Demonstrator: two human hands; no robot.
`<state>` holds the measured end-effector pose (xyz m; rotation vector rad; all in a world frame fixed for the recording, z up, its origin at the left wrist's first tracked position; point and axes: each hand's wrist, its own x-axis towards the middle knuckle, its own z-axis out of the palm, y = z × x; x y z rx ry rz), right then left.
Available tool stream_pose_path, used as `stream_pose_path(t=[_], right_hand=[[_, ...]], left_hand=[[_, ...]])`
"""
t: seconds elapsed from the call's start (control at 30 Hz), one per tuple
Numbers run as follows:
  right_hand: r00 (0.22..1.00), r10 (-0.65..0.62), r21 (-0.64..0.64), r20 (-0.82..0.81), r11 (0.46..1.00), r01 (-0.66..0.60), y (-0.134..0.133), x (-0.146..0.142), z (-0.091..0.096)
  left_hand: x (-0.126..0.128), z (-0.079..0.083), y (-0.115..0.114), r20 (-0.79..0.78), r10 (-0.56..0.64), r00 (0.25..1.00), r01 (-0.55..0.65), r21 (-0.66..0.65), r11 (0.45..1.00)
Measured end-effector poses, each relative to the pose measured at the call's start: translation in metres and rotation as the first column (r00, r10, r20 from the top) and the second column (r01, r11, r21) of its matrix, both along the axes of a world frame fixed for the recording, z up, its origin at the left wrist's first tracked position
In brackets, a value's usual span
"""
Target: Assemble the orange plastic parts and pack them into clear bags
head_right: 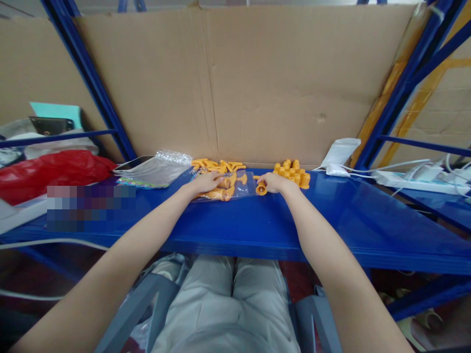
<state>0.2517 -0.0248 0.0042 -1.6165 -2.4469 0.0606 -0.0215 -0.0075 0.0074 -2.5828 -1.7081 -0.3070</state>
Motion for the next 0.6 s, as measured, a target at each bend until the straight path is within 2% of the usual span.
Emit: stream_pose_path(t=[0.2, 0.37, 0.6], right_hand=[[0.991, -0.109, 0.138, 0.082, 0.986, 0.097, -0.017, -0.011, 0.016], [0.974, -0.158, 0.224, 0.161, 0.967, 0.12, -0.034, -0.026, 0.031], [0.912, -0.205, 0.265, 0.355, 0.958, 0.112, -0.043, -0.04, 0.029]], left_hand=[[-0.001, -0.001, 0.003, -0.012, -0.018, 1.0, 0.018, 0.013, 1.0], [-0.002, -0.003, 0.004, 0.014, -0.024, 1.0, 0.024, 0.024, 0.999], [-0.002, -0.002, 0.003, -0.018, -0.021, 1.0, 0.022, 0.025, 0.999]])
